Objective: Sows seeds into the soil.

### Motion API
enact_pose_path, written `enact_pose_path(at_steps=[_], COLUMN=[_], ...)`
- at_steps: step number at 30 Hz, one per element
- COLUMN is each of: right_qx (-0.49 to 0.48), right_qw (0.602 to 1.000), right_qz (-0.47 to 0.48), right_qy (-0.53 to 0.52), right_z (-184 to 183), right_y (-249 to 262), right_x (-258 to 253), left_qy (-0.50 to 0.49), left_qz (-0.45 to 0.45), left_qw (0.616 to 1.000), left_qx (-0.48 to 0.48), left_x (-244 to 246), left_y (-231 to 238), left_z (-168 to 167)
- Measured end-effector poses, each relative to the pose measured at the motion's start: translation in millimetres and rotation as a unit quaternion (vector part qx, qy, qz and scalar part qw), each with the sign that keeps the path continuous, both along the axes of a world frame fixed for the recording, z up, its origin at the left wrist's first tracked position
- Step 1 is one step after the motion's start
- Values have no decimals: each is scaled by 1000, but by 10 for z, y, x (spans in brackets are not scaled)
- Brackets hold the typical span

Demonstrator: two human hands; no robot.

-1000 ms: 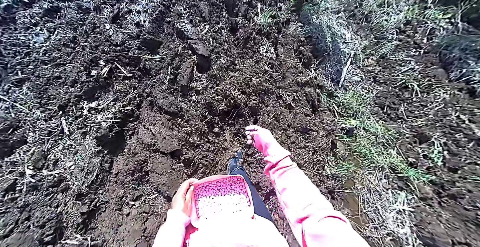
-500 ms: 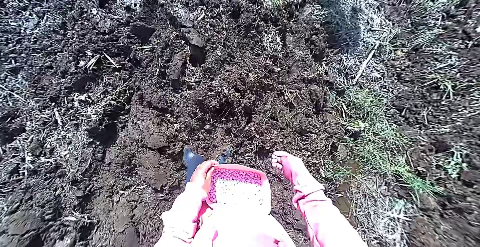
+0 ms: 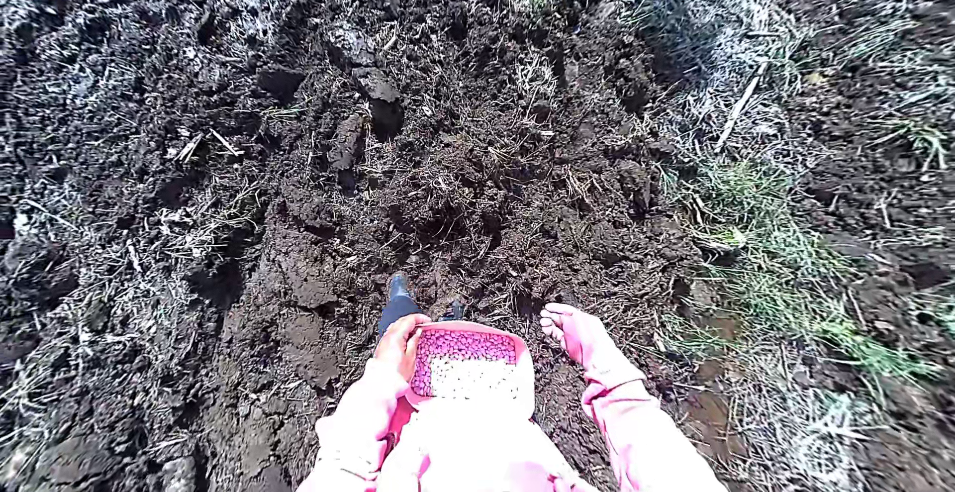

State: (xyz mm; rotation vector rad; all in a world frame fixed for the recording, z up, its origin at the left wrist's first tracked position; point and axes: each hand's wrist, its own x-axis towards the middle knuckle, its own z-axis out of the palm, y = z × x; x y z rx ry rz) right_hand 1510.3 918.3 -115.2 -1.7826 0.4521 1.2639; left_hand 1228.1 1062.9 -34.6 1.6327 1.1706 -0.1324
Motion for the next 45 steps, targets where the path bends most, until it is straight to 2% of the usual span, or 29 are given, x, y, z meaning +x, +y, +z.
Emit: enact_pose_path(at_steps=[7,14,23,28,30,33,36,39,45], right_qx=[10,19,28,7,19,96,160,179,117], right_qw=[999,995,994,998,999,994,982,969,955], right_qz=[-29,-65,-86,-25,-9,43,100,158,226], right_qy=[-29,-68,-67,-52,-47,-37,-32,-61,-155], right_z=[129,285,153,18,88,365,686,883,670], right_y=[-262,-369,-478,-356,-149,357,1028,1780,3059], right_x=[30,-56,-120,-157,-172,-159,-165,-175,-227], left_qy=[-28,-85,-64,-70,-73,-66,-48,-39,-32], left_qz=[-64,-148,-205,-191,-178,-153,-135,-105,-43], left_qw=[997,985,977,979,980,984,988,992,998], left_qx=[24,31,14,34,42,60,63,60,41], left_x=[343,701,742,603,524,454,365,237,-92], left_y=[159,303,391,449,513,643,870,1189,2054], left_z=[193,202,127,165,246,304,316,261,-10])
